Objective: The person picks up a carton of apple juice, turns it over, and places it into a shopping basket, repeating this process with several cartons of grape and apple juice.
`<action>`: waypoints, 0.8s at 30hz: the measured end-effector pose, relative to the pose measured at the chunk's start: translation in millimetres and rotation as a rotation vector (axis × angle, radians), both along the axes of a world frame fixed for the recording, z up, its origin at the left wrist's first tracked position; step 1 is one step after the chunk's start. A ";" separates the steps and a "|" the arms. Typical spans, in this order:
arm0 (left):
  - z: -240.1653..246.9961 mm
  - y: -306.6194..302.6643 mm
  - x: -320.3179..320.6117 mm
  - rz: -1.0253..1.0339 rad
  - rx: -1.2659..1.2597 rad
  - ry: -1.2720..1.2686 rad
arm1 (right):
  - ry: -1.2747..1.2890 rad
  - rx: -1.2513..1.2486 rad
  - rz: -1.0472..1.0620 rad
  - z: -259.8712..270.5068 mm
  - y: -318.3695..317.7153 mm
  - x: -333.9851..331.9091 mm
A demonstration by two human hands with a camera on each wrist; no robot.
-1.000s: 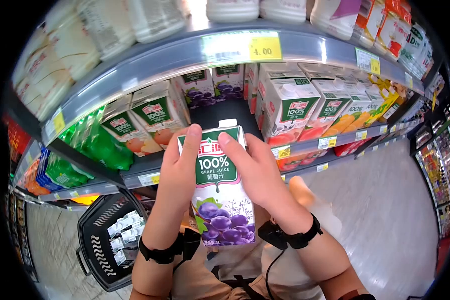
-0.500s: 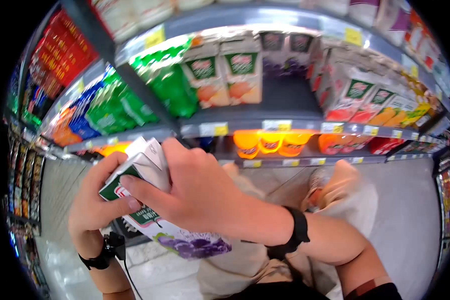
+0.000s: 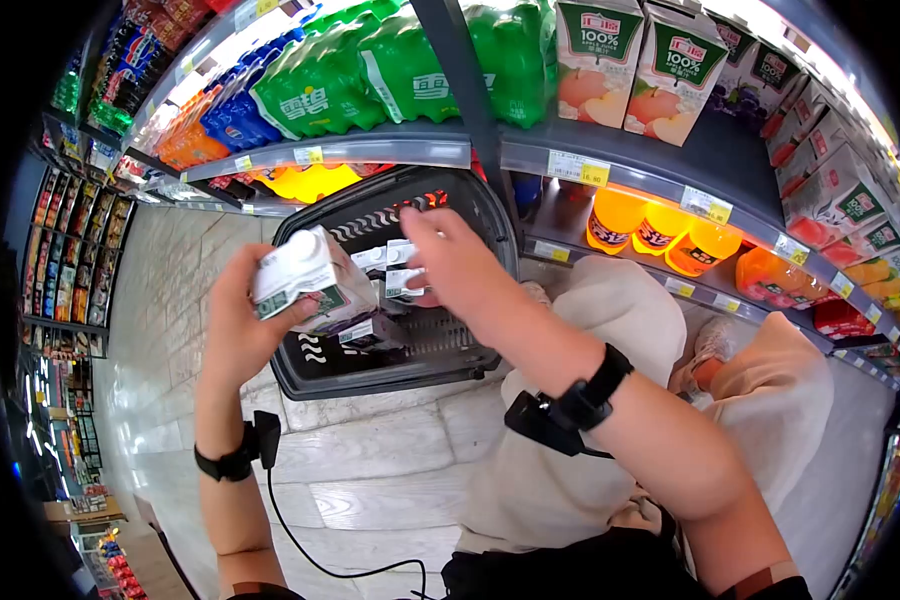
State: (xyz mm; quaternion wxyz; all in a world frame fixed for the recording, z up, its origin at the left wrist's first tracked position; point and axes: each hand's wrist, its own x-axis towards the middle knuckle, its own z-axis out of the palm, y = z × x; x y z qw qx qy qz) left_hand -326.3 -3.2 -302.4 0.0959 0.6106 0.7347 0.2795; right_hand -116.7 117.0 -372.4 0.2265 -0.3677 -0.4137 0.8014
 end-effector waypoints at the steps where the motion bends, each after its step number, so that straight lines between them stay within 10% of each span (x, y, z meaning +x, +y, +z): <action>1: -12.4 2.8 -10.3 -0.024 -0.043 0.063 | -0.049 -0.044 0.004 -23.2 5.9 3.1; 24: -256.0 60.0 -48.1 -0.468 -0.791 0.612 | -0.241 0.146 0.200 -55.7 22.7 9.6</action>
